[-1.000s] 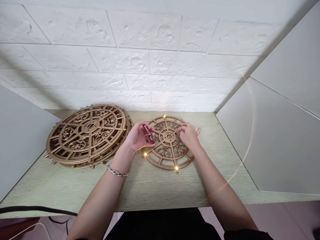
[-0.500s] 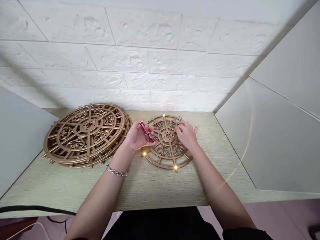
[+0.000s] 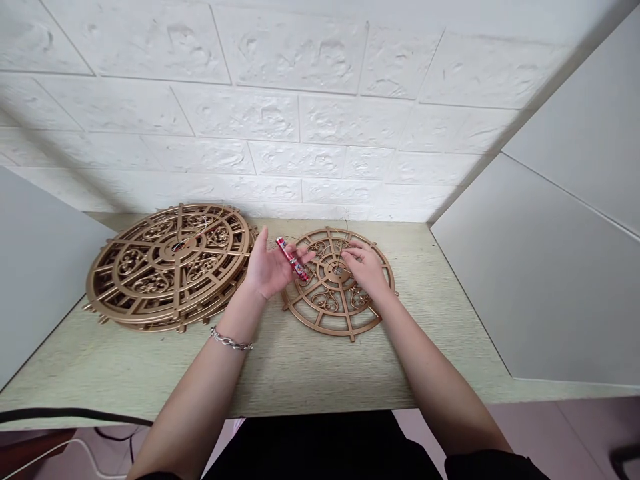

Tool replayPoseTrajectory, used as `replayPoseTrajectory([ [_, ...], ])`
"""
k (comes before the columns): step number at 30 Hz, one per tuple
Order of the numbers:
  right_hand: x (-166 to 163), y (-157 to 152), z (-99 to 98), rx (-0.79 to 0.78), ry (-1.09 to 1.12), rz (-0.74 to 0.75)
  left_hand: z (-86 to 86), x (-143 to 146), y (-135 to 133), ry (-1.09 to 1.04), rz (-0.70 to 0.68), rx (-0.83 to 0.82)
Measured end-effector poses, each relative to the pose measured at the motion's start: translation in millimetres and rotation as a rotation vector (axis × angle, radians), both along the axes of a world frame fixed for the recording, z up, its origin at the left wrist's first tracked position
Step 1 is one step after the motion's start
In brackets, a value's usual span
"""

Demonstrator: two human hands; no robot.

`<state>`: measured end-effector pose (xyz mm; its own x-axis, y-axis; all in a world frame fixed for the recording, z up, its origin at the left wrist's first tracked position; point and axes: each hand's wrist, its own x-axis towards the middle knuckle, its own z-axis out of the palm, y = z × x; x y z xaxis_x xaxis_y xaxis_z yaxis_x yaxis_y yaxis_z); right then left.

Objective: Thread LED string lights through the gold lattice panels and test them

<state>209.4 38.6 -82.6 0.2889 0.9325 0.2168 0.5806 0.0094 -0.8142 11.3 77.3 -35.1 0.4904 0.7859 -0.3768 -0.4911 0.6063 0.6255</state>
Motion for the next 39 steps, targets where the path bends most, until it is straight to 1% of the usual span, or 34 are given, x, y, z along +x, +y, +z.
replayPoseTrajectory([
  [2, 0.1, 0.2, 0.1, -0.005, 0.068, 0.033, 1.5, 1.6, -1.0, -0.008, 0.047, 0.09],
  [6, -0.3, -0.6, 2.1, -0.021, 0.176, 0.053, 4.4, 4.4, -3.2, -0.012, 0.222, 0.233],
  [13, -1.9, 0.6, 3.2, 0.049, 0.347, 0.007, 1.8, -0.2, -0.5, -0.021, 0.427, 0.226],
  [17, -3.6, -1.8, 6.2, 0.092, 0.371, -0.014, -2.4, 0.3, 3.0, -0.024, 0.582, 0.268],
  [21, -3.9, -7.2, 13.1, 0.177, 0.365, -0.076, -1.1, 1.4, 2.7, 0.047, 0.637, 0.257],
  [23, -3.2, -9.3, 17.5, 0.233, 0.433, -0.097, 1.5, 1.9, 0.8, 0.041, 0.662, 0.276],
  [24, -2.7, -10.2, 20.0, 0.258, 0.507, -0.088, 2.7, 2.3, -0.5, 0.026, 0.653, 0.298],
  [25, -2.3, -11.1, 22.6, 0.277, 0.6, -0.061, 3.8, 2.9, -2.1, 0.016, 0.612, 0.322],
  [26, -2.1, -12.0, 25.3, 0.288, 0.697, -0.021, 4.4, 3.6, -4.0, 0.018, 0.536, 0.346],
  [28, -2.4, -14.1, 30.0, 0.295, 0.849, 0.061, 3.9, 5.8, -8.2, 0.054, 0.303, 0.382],
  [30, -4.0, -16.4, 33.0, 0.269, 0.909, 0.125, 0.9, 8.8, -12.6, 0.096, 0.048, 0.399],
  [33, -9.4, -20.2, 33.4, 0.163, 0.871, 0.2, -7.0, 13.4, -17.8, 0.094, -0.266, 0.406],
  [35, -14.4, -22.9, 32.6, 0.09, 0.804, 0.249, -12.4, 15.8, -19.8, 0.093, -0.43, 0.405],
  [37, -19.8, -25.9, 32.5, 0.045, 0.739, 0.309, -16.6, 17.5, -20.8, 0.116, -0.531, 0.418],
  [39, -24.8, -28.8, 33.4, 0.028, 0.693, 0.386, -19.2, 19.1, -21.2, 0.147, -0.561, 0.443],
])
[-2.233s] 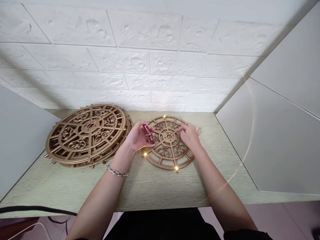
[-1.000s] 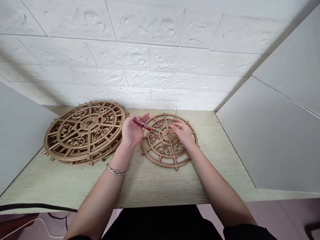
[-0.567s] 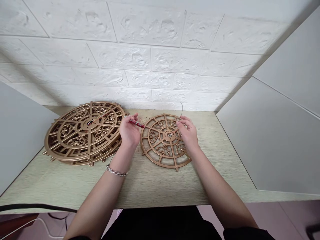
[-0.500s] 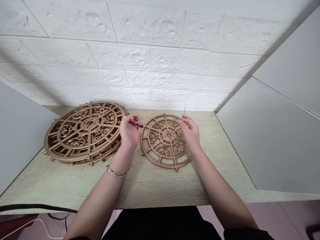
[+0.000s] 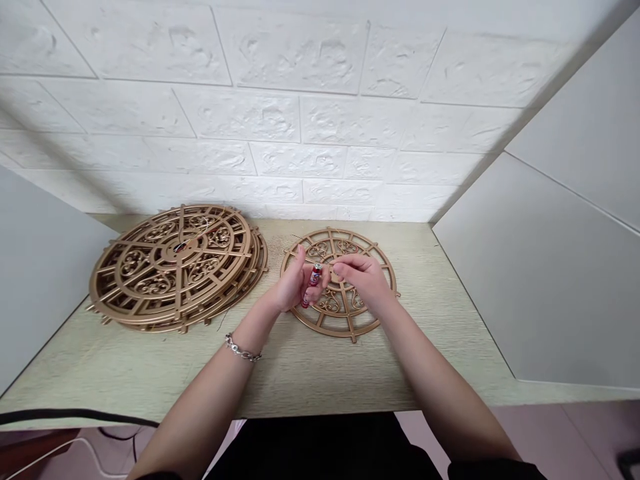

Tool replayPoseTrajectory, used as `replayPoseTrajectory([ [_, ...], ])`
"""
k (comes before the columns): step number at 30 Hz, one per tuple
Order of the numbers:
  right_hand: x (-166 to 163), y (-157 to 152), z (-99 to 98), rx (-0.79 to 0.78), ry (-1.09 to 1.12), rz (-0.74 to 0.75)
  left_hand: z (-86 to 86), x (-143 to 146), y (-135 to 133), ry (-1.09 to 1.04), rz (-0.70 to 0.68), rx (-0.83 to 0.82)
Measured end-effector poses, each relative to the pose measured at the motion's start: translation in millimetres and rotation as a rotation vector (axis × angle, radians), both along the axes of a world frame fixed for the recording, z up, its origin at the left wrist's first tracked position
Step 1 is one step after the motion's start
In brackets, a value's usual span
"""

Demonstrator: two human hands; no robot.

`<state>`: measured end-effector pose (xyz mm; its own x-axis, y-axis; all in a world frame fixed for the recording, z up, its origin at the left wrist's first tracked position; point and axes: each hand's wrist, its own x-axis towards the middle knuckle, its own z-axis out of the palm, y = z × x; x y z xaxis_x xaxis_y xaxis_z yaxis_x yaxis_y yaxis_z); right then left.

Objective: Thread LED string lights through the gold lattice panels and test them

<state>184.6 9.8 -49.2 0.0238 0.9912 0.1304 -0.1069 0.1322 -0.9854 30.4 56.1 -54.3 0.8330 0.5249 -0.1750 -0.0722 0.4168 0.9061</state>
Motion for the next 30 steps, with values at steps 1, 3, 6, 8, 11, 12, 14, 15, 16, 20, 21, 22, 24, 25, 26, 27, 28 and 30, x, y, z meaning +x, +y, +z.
replayPoseTrajectory([
  [1, -2.1, -1.3, 0.7, 0.01, -0.009, 0.041, -0.7, 0.8, -0.2, 0.01, -0.002, 0.013],
  [3, -5.4, -3.0, 1.5, 0.017, -0.008, 0.103, -1.0, 2.3, -0.6, 0.025, 0.0, 0.034],
  [6, -7.6, -2.7, 0.7, 0.002, 0.007, 0.096, 0.5, 4.2, -1.4, 0.026, 0.01, 0.068],
  [8, -7.9, -1.2, -1.1, -0.003, 0.008, 0.056, 2.0, 5.1, -2.1, 0.015, 0.03, 0.092],
  [11, -7.5, 0.7, -3.2, -0.008, 0.0, 0.017, 3.0, 6.3, -2.9, 0.0, 0.063, 0.128],
  [12, -7.3, 1.0, -3.5, -0.007, -0.007, 0.01, 2.7, 6.7, -2.9, -0.003, 0.067, 0.141],
  [14, -7.3, 0.7, -3.1, -0.002, -0.022, 0.006, 1.3, 7.3, -2.8, -0.005, 0.068, 0.163],
  [15, -7.5, 0.3, -2.6, 0.002, -0.025, 0.011, 0.4, 7.5, -2.5, -0.002, 0.067, 0.17],
  [16, -7.7, -0.3, -1.8, 0.005, -0.023, 0.018, -0.6, 7.7, -2.3, 0.004, 0.068, 0.173],
  [20, -9.1, -2.3, 0.3, 0.018, 0.012, 0.062, -3.0, 8.4, -1.9, 0.036, 0.074, 0.176],
  [21, -9.3, -2.6, 0.3, 0.021, 0.017, 0.067, -3.2, 8.5, -2.0, 0.039, 0.078, 0.178],
  [22, -9.4, -2.7, 0.2, 0.024, 0.021, 0.071, -3.2, 8.7, -2.1, 0.041, 0.083, 0.18],
  [24, -9.1, -2.7, -0.6, 0.023, 0.031, 0.081, -3.0, 9.0, -2.3, 0.051, 0.101, 0.178],
  [25, -8.9, -2.6, -1.0, 0.02, 0.032, 0.086, -2.7, 9.2, -2.4, 0.059, 0.107, 0.173],
  [26, -8.6, -2.6, -1.4, 0.017, 0.032, 0.093, -2.4, 9.4, -2.4, 0.065, 0.112, 0.168],
  [27, -8.3, -2.5, -1.7, 0.012, 0.033, 0.102, -1.9, 9.6, -2.5, 0.069, 0.113, 0.163],
  [28, -8.1, -2.4, -1.9, 0.008, 0.031, 0.109, -1.4, 9.8, -2.5, 0.071, 0.112, 0.159],
  [30, -8.1, -2.4, -2.1, 0.009, 0.027, 0.113, -0.4, 10.0, -2.8, 0.069, 0.111, 0.155],
])
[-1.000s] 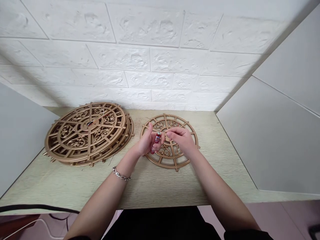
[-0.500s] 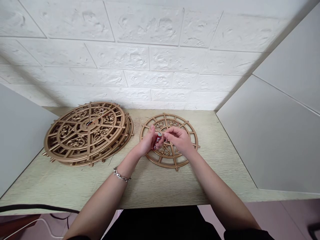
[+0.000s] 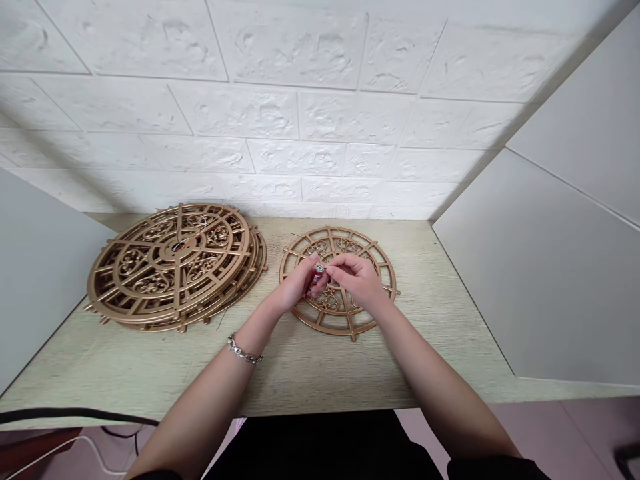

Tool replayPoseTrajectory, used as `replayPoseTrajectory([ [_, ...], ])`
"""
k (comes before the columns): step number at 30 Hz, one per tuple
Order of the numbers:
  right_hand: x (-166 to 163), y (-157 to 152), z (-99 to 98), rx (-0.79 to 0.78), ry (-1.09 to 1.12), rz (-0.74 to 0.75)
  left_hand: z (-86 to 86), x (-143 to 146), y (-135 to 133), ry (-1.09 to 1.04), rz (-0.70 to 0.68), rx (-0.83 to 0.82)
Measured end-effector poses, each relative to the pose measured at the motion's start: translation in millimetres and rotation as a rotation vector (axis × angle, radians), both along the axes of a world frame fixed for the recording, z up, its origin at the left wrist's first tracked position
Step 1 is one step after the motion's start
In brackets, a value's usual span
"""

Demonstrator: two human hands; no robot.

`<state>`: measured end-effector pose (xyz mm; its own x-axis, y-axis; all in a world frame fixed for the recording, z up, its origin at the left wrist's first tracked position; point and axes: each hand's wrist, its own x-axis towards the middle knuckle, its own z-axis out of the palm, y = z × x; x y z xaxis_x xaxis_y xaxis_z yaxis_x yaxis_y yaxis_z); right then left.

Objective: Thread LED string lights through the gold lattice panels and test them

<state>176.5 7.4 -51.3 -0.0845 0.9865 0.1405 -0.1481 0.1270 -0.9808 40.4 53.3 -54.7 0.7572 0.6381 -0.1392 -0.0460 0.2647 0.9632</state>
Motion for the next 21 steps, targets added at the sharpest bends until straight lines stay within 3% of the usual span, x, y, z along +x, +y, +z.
replayPoseTrajectory([
  [10, -1.6, 0.1, -0.2, 0.011, -0.012, -0.014, -3.9, 0.7, 0.3, -0.006, 0.009, -0.03],
  [21, -1.1, 0.5, -1.3, 0.002, -0.074, -0.044, -7.1, -1.5, 1.4, 0.017, 0.029, 0.059],
])
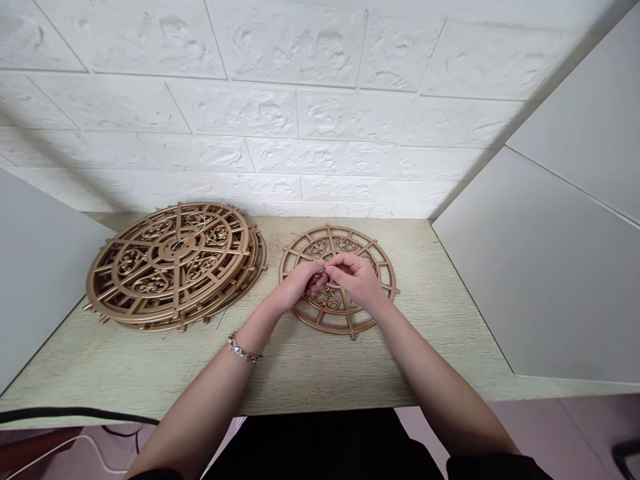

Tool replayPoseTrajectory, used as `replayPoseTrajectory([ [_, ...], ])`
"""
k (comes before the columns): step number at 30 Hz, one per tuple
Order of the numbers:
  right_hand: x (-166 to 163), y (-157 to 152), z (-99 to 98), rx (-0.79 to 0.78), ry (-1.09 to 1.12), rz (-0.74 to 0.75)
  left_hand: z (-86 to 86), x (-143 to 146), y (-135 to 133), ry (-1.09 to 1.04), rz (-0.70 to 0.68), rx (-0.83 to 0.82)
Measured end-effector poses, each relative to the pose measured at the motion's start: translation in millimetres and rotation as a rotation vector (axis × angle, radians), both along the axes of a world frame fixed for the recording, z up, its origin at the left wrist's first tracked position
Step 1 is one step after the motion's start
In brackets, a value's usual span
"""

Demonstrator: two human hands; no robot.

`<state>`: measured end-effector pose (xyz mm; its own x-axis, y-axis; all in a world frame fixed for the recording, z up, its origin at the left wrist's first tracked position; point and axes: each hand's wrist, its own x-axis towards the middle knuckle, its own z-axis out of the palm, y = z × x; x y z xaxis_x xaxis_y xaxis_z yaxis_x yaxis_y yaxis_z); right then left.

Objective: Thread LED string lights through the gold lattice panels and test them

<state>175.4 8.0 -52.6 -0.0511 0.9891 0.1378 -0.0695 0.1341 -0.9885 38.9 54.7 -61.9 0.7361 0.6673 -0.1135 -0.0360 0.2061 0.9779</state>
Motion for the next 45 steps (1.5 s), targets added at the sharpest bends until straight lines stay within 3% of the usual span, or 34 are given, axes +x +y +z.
replayPoseTrajectory([
  [7, -1.3, -1.2, 0.8, 0.008, -0.014, -0.002, 3.0, 0.9, -1.9, -0.015, 0.006, -0.033],
  [11, 7.8, 4.4, -3.3, 0.064, -0.031, -0.252, 7.7, 1.0, -1.6, -0.113, 0.029, -0.142],
  [14, 22.1, 14.2, -8.7, -0.018, 0.089, -0.418, 11.8, -1.9, 1.6, -0.184, 0.128, -0.251],
  [18, 35.6, 24.0, -12.1, -0.301, 0.301, -0.309, 17.4, -7.3, 7.1, -0.252, 0.238, -0.41],
  [22, 32.9, 24.0, -12.6, -0.464, 0.324, -0.162, 19.9, -12.2, 11.1, -0.336, 0.297, -0.578],
  [27, 27.1, 22.2, -14.9, -0.478, 0.294, -0.083, 18.4, -18.5, 16.0, -0.445, 0.324, -0.722],
  [32, 31.0, 20.7, -6.5, -0.298, 0.292, -0.263, 18.3, -20.9, 18.8, -0.484, 0.427, -0.785],
  [36, 28.2, 17.3, -1.2, -0.212, 0.26, -0.311, 17.1, -20.3, 19.0, -0.481, 0.449, -0.815],
  [40, 21.2, 17.8, -6.4, -0.356, 0.274, -0.374, 14.2, -20.2, 19.7, -0.481, 0.444, -0.824],
  [45, 20.2, 20.1, -13.3, -0.515, 0.389, -0.216, 13.3, -20.4, 20.8, -0.485, 0.424, -0.827],
])
